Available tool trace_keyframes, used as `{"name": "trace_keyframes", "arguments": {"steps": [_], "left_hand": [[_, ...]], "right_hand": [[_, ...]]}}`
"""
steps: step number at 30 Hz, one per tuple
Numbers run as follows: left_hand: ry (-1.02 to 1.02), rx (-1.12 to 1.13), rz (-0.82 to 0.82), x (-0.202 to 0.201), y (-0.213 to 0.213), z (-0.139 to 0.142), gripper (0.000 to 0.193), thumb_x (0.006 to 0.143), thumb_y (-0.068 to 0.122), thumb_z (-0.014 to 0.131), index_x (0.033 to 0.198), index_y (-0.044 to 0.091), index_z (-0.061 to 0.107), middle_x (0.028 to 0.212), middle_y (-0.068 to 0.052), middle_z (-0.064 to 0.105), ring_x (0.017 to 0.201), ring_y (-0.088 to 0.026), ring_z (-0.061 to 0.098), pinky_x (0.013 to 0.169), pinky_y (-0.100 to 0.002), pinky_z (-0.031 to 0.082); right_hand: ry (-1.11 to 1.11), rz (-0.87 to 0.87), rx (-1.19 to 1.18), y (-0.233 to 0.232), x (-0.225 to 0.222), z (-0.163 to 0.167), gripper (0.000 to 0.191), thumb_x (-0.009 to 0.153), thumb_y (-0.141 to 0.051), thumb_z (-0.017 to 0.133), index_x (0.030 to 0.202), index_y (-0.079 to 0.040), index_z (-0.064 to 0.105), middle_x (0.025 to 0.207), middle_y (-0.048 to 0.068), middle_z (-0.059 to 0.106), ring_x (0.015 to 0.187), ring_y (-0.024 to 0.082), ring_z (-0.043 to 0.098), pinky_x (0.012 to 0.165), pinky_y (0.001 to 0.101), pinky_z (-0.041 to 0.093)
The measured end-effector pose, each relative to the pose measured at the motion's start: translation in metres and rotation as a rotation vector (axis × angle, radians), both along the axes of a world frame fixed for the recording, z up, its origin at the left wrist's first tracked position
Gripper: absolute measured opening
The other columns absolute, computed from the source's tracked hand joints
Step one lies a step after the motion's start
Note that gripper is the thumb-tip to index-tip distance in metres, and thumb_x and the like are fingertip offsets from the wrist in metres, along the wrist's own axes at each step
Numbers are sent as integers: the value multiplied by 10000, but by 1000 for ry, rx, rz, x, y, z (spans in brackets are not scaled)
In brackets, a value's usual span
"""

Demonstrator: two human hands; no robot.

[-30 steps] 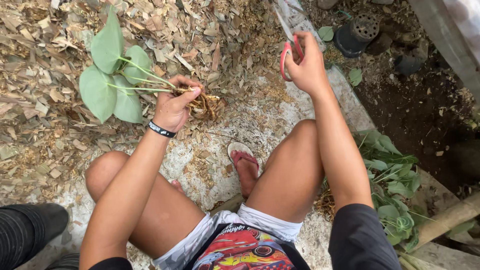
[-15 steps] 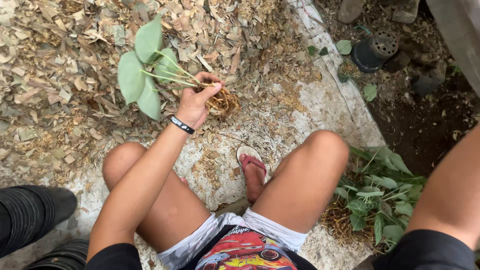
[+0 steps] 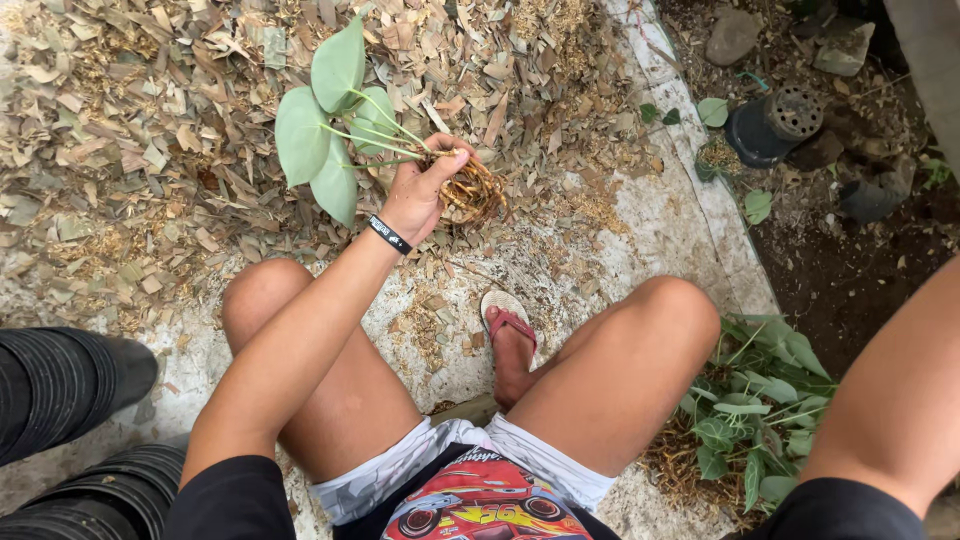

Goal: The person sits on the ground and gathers wood-chip mulch from a pile. They take a bare-root plant, trim its roots with scissors, and pull apart the root ball by hand. They place the plant into a black pot and press mulch around it to fill the pot.

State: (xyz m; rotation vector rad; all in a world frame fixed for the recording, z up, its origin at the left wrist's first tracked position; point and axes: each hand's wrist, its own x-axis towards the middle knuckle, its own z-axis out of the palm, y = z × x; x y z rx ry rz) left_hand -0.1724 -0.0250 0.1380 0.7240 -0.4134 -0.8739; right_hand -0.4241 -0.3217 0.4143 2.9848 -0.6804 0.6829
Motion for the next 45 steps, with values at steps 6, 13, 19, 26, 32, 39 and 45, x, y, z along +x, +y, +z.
{"name": "trace_keyframes", "arguments": {"steps": [6, 13, 19, 26, 32, 39, 45], "left_hand": [[1, 47, 104, 1, -9, -12, 177, 984, 202, 710, 1075, 67, 640, 1046, -55, 712, 993, -144, 682, 903, -323, 558], [-70, 80, 211, 1, -10, -24, 153, 987, 175, 718, 1068, 69, 643, 1020, -31, 709, 956, -115, 662, 884, -304, 544], [-54, 122, 233, 4, -5, -21, 146, 978, 160, 728, 1054, 65, 647, 984, -32, 707, 929, -111, 658, 843, -295, 539], [-31, 144, 184, 6, -5, -12, 169, 956, 171, 747, 1036, 71, 636, 991, -32, 709, 943, -122, 654, 852, -303, 539], [-57, 130, 92, 5, -3, -8, 217, 931, 118, 762, 1092, 67, 626, 1035, -33, 692, 987, -119, 650, 904, -301, 534], [-32, 93, 5, 2, 0, -5, 239, 932, 63, 766, 1112, 62, 609, 1035, -33, 683, 962, -126, 674, 868, -314, 578], [-16, 102, 8, -1, 0, -5, 237, 924, 63, 768, 1103, 63, 612, 1045, -41, 700, 963, -130, 688, 877, -308, 582]], "right_hand": [[49, 459, 167, 82, 36, -46, 292, 920, -143, 782, 1196, -87, 705, 1045, 76, 693, 870, 203, 690, 758, 356, 570], [78, 848, 79, 160, 103, -149, 341, 842, -130, 788, 1168, -71, 709, 983, 103, 553, 899, 288, 589, 759, 414, 506], [59, 863, 92, 153, 111, -168, 232, 818, -73, 784, 1024, -61, 676, 976, 106, 523, 939, 291, 562, 803, 414, 470], [90, 771, 375, 139, 113, -166, 249, 804, -98, 786, 1006, -37, 654, 1010, 128, 490, 938, 313, 553, 805, 427, 488], [58, 746, 628, 126, 107, -155, 277, 828, -66, 713, 1098, -46, 654, 1143, 144, 486, 1089, 309, 566, 946, 414, 510], [143, 765, 468, 122, 102, -158, 255, 837, -134, 772, 1047, -41, 662, 1087, 145, 509, 1027, 312, 566, 898, 416, 494], [95, 708, 324, 136, 100, -165, 257, 903, -180, 802, 1049, -47, 637, 1093, 117, 553, 976, 317, 561, 848, 425, 481]]}}
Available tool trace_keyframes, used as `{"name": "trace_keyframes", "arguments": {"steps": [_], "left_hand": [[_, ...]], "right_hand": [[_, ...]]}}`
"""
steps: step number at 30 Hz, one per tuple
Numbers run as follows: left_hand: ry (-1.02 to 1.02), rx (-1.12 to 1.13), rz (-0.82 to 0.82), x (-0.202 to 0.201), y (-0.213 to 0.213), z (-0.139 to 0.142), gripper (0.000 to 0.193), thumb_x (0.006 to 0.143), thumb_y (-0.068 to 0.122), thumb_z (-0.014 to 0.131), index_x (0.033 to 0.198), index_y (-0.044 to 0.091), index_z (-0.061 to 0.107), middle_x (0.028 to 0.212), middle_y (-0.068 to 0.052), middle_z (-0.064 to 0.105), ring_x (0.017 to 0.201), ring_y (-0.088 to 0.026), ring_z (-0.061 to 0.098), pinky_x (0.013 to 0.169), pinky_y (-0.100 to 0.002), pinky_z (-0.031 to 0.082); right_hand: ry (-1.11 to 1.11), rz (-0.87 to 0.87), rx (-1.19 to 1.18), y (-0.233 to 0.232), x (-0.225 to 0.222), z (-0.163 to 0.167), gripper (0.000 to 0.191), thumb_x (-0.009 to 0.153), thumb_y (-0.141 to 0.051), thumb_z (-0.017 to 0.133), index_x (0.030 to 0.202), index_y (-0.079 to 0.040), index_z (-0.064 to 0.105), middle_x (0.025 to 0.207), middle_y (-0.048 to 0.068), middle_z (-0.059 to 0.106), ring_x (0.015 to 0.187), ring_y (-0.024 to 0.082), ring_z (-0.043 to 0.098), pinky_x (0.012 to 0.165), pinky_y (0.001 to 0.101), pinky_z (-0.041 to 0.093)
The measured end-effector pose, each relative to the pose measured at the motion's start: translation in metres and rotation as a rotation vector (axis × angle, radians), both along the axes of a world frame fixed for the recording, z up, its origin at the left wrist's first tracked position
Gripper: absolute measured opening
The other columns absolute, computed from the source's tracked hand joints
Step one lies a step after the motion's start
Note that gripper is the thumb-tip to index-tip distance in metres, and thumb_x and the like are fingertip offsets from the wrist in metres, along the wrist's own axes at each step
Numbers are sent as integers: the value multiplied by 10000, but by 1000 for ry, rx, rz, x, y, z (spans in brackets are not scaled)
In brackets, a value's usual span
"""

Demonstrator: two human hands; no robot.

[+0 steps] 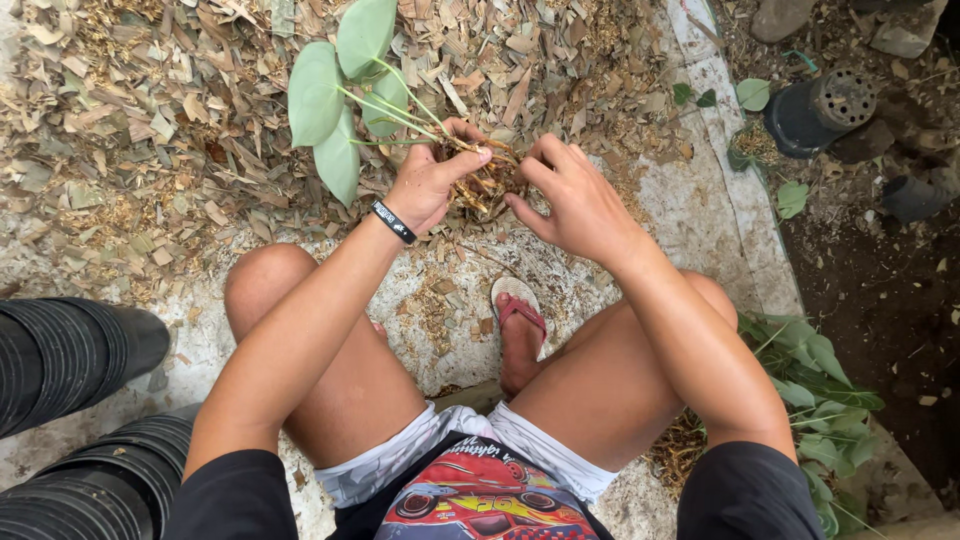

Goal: The person sits on the ground and gathers wood-chip mulch from a pile. They take a bare-root plant, trim its roots with scissors, and pull apart the root ball by hand. They place the plant into a black pot and press mulch around it to fill the pot.

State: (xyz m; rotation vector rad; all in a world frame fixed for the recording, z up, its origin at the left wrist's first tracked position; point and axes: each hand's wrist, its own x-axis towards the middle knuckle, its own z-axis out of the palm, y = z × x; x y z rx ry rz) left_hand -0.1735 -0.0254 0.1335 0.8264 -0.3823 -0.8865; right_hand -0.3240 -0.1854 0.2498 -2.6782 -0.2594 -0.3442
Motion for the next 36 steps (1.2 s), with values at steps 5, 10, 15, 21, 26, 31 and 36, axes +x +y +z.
{"name": "trace_keyframes", "arguments": {"steps": [5, 10, 15, 21, 26, 31, 36], "left_hand": [[-4, 2, -1, -1, 2, 0, 223, 938, 65, 764, 1106, 61, 617, 1054, -44, 697, 961, -119, 670, 866, -300, 567], [4, -2, -7, -3, 2, -3, 226, 925, 60, 762, 1094, 58, 612, 1047, -50, 701, 958, -127, 675, 864, -303, 570], [-34, -3, -6, -5, 2, -1, 232, 945, 68, 754, 1134, 38, 625, 1099, -67, 704, 1012, -131, 661, 925, -316, 559], [-202, -187, -102, -3, 9, 17, 530, 888, 129, 811, 1309, 71, 494, 1426, -74, 609, 1325, -186, 591, 1181, -356, 475], [-528, -187, -54, -10, 8, 28, 551, 897, 54, 825, 1314, 82, 467, 1396, -120, 626, 1370, -213, 598, 1218, -383, 492], [-683, 41, 46, -16, 8, 29, 315, 864, 19, 822, 1120, 32, 639, 1150, -89, 690, 1100, -171, 665, 1008, -333, 549], [-836, 146, 83, -14, 8, 32, 200, 850, 14, 825, 999, 25, 692, 1042, -73, 684, 1011, -173, 671, 920, -306, 535]], "right_hand": [[-44, 54, -20, 2, -1, 2, 323, 876, -148, 799, 1162, -50, 686, 1029, 105, 555, 927, 291, 548, 812, 403, 457], [-123, 70, -97, 6, 2, -2, 234, 891, -152, 820, 1091, -74, 726, 945, 70, 579, 896, 238, 563, 774, 382, 416], [-146, 12, -59, 6, 0, -6, 153, 899, -112, 806, 1036, -71, 752, 917, 63, 603, 848, 241, 565, 758, 380, 418], [-72, -97, 404, -3, 1, -15, 77, 986, -79, 739, 1040, -26, 724, 944, 73, 678, 851, 187, 637, 751, 325, 487], [138, -156, 832, -8, 3, -23, 120, 1021, -124, 694, 1029, -4, 699, 884, 49, 683, 797, 96, 626, 708, 275, 504], [29, -76, 574, -4, 1, -20, 117, 1019, -94, 691, 987, 18, 674, 886, 88, 661, 806, 170, 645, 717, 319, 510], [-9, -71, 429, -1, 0, -10, 126, 998, -70, 686, 959, 40, 638, 873, 137, 632, 790, 239, 631, 712, 351, 493]]}}
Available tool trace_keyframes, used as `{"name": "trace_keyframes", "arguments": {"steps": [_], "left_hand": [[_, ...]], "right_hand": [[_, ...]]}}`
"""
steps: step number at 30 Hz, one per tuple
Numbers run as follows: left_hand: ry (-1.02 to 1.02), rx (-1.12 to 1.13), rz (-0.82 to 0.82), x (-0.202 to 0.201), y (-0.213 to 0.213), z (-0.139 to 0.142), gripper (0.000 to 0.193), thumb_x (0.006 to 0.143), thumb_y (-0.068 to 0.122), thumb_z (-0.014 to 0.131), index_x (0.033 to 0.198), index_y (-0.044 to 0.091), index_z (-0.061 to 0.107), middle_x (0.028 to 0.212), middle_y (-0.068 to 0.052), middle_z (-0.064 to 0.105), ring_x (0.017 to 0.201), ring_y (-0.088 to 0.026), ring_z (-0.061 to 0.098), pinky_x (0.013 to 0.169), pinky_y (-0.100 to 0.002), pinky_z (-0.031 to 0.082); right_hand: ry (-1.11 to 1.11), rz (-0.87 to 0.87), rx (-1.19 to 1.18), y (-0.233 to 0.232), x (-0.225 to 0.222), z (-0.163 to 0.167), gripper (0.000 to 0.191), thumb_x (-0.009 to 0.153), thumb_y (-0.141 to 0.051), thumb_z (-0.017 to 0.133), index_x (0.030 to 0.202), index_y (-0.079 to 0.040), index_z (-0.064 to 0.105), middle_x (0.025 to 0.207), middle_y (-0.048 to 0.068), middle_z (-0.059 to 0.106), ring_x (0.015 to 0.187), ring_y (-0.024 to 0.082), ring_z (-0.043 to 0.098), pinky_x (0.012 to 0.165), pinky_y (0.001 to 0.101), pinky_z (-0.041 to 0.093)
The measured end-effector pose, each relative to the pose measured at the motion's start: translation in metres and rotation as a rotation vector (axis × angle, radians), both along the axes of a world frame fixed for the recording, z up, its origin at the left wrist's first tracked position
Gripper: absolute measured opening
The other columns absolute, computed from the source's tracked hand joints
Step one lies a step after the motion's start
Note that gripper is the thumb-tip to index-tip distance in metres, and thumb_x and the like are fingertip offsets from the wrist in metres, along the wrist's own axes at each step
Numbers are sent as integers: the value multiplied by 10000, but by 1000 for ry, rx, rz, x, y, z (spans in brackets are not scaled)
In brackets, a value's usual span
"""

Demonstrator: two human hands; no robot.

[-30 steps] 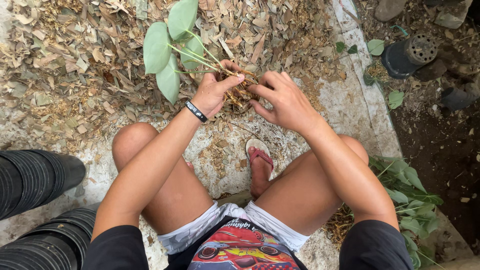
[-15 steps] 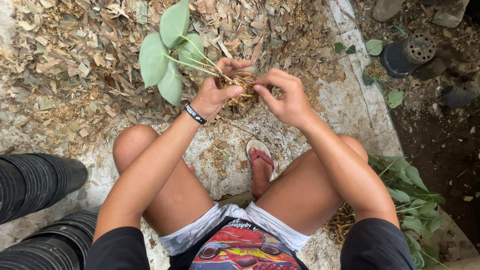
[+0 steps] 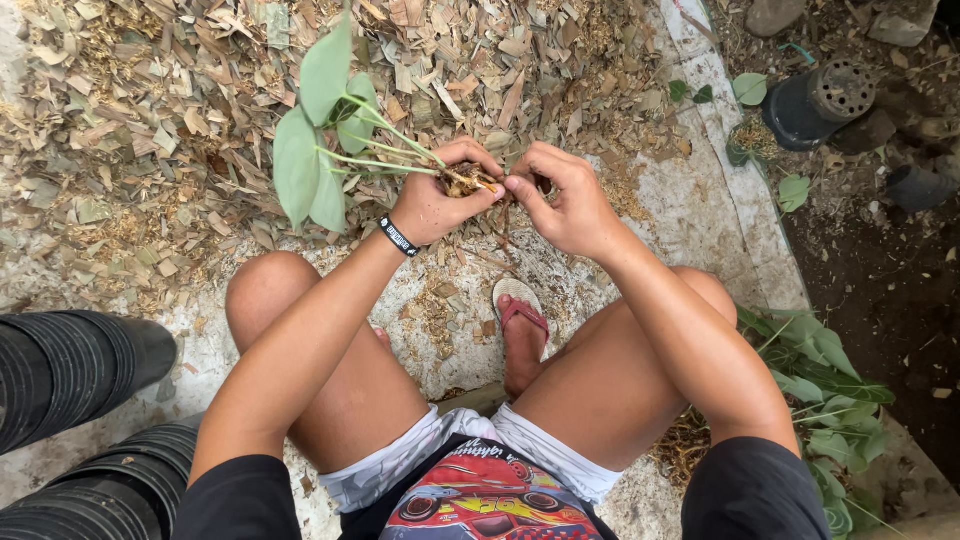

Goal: The person sits on the ground and gathers wood-chip mulch from a pile. They take a bare-root plant, trim its roots with scissors, and pull apart the root ball by hand. They place the plant into a black pot and press mulch around it to fill the pot.

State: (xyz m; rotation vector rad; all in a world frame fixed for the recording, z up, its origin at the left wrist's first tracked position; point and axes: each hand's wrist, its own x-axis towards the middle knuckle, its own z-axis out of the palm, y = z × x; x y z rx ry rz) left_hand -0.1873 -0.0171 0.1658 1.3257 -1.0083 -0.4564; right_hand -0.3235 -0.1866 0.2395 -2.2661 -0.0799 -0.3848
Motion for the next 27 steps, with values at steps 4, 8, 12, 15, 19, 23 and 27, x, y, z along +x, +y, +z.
{"name": "trace_keyframes", "arguments": {"steps": [4, 8, 12, 15, 19, 23, 27], "left_hand": [[60, -42, -42, -1, 0, 1, 186, 874, 28, 817, 1004, 38, 683, 1059, -51, 710, 1022, -137, 680, 924, -290, 556], [160, 6, -54, -2, 0, 0, 189, 875, 36, 825, 1002, 46, 685, 1030, -32, 723, 974, -98, 674, 878, -263, 564], [172, -23, -66, -2, 0, -2, 180, 890, 18, 820, 986, 39, 669, 1034, -43, 720, 976, -99, 668, 883, -265, 564], [179, -36, -73, -2, 1, -1, 179, 881, 11, 805, 982, 37, 661, 1040, -45, 716, 980, -103, 674, 887, -269, 569], [175, -38, -65, -1, 2, 0, 183, 882, 9, 799, 982, 41, 649, 1041, -47, 716, 987, -105, 675, 898, -276, 570], [162, -19, -54, 0, 3, 1, 183, 882, 16, 804, 982, 42, 652, 1039, -50, 716, 987, -108, 678, 903, -280, 569], [144, -8, -50, 0, 3, 1, 184, 880, 25, 810, 977, 44, 655, 1036, -44, 721, 984, -108, 686, 893, -276, 571]], "right_hand": [[-9, 20, 23, -1, 1, 2, 111, 1013, -66, 658, 960, 28, 633, 878, 130, 639, 821, 238, 651, 744, 358, 504], [21, 8, 70, -2, 1, -1, 108, 1009, -62, 636, 955, 30, 620, 862, 120, 629, 804, 223, 636, 742, 358, 503], [32, -4, 153, -3, 1, -6, 123, 1026, -61, 633, 942, 28, 621, 842, 91, 610, 791, 173, 583, 730, 324, 475], [49, -58, 179, -4, 2, -13, 133, 1026, -68, 642, 932, 26, 634, 807, 64, 591, 754, 128, 539, 682, 294, 445], [4, -125, 213, -8, 2, -22, 113, 1014, -59, 651, 940, 26, 644, 825, 28, 592, 746, 79, 528, 649, 263, 434], [55, -244, 343, -17, 4, -26, 114, 1051, -69, 652, 970, 12, 653, 798, -9, 590, 718, 56, 504, 635, 246, 420], [-166, -336, 503, -22, 7, -19, 69, 1047, -17, 581, 1108, 13, 596, 926, 2, 597, 811, 80, 551, 708, 267, 472]]}}
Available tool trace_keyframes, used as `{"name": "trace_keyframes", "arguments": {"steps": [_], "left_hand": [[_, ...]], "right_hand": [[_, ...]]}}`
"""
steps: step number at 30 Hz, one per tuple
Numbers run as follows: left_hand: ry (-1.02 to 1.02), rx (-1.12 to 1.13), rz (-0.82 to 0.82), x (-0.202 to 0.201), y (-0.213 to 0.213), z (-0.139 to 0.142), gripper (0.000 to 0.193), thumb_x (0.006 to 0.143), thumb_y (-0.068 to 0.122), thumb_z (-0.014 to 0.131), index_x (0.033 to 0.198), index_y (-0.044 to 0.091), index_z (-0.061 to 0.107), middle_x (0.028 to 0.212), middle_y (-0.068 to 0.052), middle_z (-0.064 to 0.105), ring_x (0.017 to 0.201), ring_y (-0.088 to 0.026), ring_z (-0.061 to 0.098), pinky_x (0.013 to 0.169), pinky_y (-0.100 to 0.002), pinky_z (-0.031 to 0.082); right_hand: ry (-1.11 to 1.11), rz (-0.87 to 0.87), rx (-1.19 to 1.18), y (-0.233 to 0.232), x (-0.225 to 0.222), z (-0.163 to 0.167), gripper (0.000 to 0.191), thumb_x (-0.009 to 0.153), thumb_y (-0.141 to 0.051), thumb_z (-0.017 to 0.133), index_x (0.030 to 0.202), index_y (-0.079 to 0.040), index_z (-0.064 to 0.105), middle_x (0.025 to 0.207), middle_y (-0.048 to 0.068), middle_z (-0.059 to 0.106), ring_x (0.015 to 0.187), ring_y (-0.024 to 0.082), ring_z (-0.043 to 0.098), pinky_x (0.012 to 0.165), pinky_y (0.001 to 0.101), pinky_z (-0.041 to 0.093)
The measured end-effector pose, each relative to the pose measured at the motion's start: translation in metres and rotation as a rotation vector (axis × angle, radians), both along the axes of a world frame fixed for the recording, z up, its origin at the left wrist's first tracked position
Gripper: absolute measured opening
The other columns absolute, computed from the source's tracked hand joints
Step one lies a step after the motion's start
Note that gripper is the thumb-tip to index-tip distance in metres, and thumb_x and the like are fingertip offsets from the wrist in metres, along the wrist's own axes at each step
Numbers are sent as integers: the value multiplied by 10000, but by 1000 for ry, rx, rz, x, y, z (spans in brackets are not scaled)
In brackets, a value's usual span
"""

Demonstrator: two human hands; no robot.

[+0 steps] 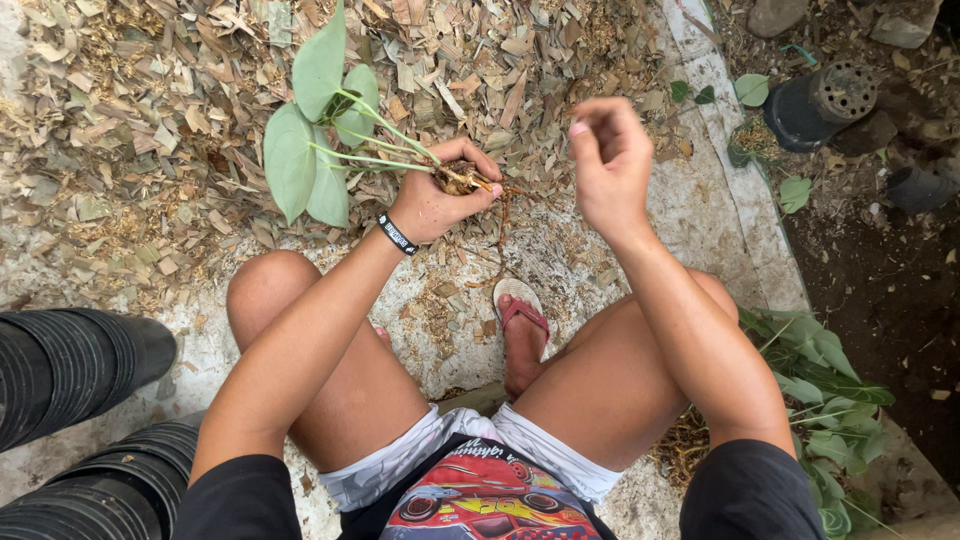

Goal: The person sits on the ground and gathers wood-chip mulch from a pile. They take a bare-root plant, trim its roots with scissors, and pull apart the root ball by hand. They place the plant into a black pot and press mulch around it to fill the pot.

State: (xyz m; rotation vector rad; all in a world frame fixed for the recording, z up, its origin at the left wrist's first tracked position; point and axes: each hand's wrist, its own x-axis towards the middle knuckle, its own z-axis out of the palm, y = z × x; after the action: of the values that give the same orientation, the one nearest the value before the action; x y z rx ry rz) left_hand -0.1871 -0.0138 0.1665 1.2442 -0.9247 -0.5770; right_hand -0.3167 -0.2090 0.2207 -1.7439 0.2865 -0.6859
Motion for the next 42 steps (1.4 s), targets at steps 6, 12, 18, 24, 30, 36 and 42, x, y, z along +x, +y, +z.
{"name": "trace_keyframes", "arguments": {"steps": [6, 12, 18, 24, 30, 36, 42], "left_hand": [[-14, 19, -3, -1, -1, -1, 179, 879, 34, 811, 979, 47, 663, 1020, -36, 727, 965, -101, 690, 878, -273, 573], [23, 63, -5, -2, -2, -1, 170, 872, 54, 811, 973, 51, 675, 992, -24, 738, 946, -86, 685, 865, -266, 573], [59, 64, -19, -2, 0, -2, 180, 874, 66, 817, 978, 52, 671, 991, -14, 729, 940, -82, 676, 855, -261, 573], [66, 48, -36, -2, 0, -3, 178, 886, 69, 819, 978, 52, 667, 997, -11, 727, 950, -75, 670, 867, -261, 574], [42, 99, -40, -3, 0, -2, 184, 867, 75, 822, 975, 57, 674, 991, -3, 735, 935, -70, 674, 846, -257, 573], [-64, 102, -29, -2, 1, 0, 185, 864, 59, 830, 973, 51, 680, 985, -15, 727, 945, -79, 672, 853, -258, 557], [7, 98, -45, -3, 0, 0, 185, 858, 81, 822, 970, 58, 676, 976, -6, 729, 933, -69, 672, 849, -255, 569]], "right_hand": [[-240, 129, -318, 8, -11, 25, 134, 1023, 76, 516, 1137, 28, 570, 1107, 91, 631, 1038, 187, 634, 944, 341, 548], [-91, 425, -779, 18, -23, 46, 162, 808, 84, 639, 946, 6, 668, 989, 120, 626, 881, 280, 663, 757, 383, 552], [54, 414, -802, 22, -21, 50, 295, 850, 62, 672, 1124, -30, 729, 1038, 117, 629, 909, 289, 682, 768, 380, 568], [144, 377, -833, 22, -17, 46, 239, 885, -33, 760, 1120, -50, 724, 1058, 100, 648, 913, 288, 693, 764, 391, 573], [171, 388, -849, 23, -15, 40, 148, 902, -50, 764, 1028, -31, 688, 980, 105, 620, 844, 304, 667, 713, 409, 543], [240, 414, -710, 22, -15, 36, 154, 931, -46, 732, 1074, -12, 684, 941, 127, 612, 786, 287, 650, 666, 395, 518], [206, 431, -606, 20, -12, 35, 107, 938, -47, 711, 1034, -6, 688, 876, 113, 625, 739, 230, 643, 650, 359, 509]]}}
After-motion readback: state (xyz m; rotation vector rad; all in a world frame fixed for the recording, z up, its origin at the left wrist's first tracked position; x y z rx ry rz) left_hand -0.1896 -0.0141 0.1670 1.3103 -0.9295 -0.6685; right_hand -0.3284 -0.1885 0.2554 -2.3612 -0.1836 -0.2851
